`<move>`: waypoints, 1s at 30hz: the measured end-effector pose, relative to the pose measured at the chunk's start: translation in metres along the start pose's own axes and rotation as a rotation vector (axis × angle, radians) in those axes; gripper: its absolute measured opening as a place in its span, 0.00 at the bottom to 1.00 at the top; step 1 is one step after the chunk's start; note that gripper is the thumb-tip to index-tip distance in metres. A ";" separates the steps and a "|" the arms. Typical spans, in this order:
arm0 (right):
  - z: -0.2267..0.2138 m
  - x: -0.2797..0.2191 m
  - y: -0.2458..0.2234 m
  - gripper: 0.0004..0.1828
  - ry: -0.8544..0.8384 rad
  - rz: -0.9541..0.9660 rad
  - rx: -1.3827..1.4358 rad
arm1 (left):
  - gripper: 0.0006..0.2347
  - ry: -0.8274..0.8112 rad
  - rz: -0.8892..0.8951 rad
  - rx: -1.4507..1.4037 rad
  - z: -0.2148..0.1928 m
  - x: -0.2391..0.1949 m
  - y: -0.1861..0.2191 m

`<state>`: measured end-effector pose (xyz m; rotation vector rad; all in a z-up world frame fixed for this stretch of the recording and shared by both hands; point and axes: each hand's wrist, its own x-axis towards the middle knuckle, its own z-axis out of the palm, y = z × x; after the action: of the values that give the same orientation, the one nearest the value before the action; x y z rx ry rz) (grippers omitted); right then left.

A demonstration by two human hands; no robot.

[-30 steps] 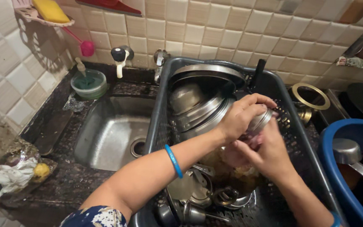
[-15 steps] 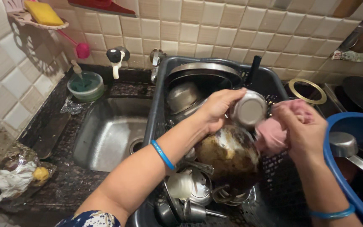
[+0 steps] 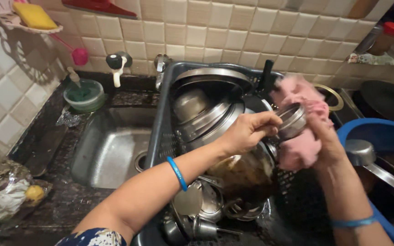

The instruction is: The person wipes a variety of metal plates, bowls, and lids with a cloth, placing some in a drying rack and others into a plastic tub.

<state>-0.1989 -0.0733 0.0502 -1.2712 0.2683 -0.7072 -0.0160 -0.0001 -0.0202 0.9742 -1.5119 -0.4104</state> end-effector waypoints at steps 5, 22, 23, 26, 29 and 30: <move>-0.020 0.020 0.028 0.46 0.016 0.158 0.367 | 0.06 0.034 0.050 -0.125 0.013 -0.002 -0.010; -0.064 -0.066 -0.041 0.27 0.092 -0.116 -0.370 | 0.27 0.223 -0.431 -0.341 0.049 0.062 0.064; -0.067 -0.076 -0.048 0.26 0.134 -0.157 -0.395 | 0.27 0.153 -0.306 -0.270 0.062 0.065 0.062; -0.091 -0.106 -0.074 0.19 0.084 -0.031 -0.030 | 0.27 -0.014 0.038 -0.048 0.107 0.075 0.056; -0.128 -0.131 -0.085 0.17 0.312 0.069 -0.005 | 0.30 -0.112 0.193 0.106 0.154 0.081 0.051; -0.142 -0.139 -0.085 0.18 0.327 0.076 -0.011 | 0.33 -0.152 0.191 0.111 0.167 0.084 0.049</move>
<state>-0.4117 -0.1083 0.0604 -1.1465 0.5844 -0.8483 -0.1826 -0.0822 0.0354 0.8901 -1.7643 -0.2713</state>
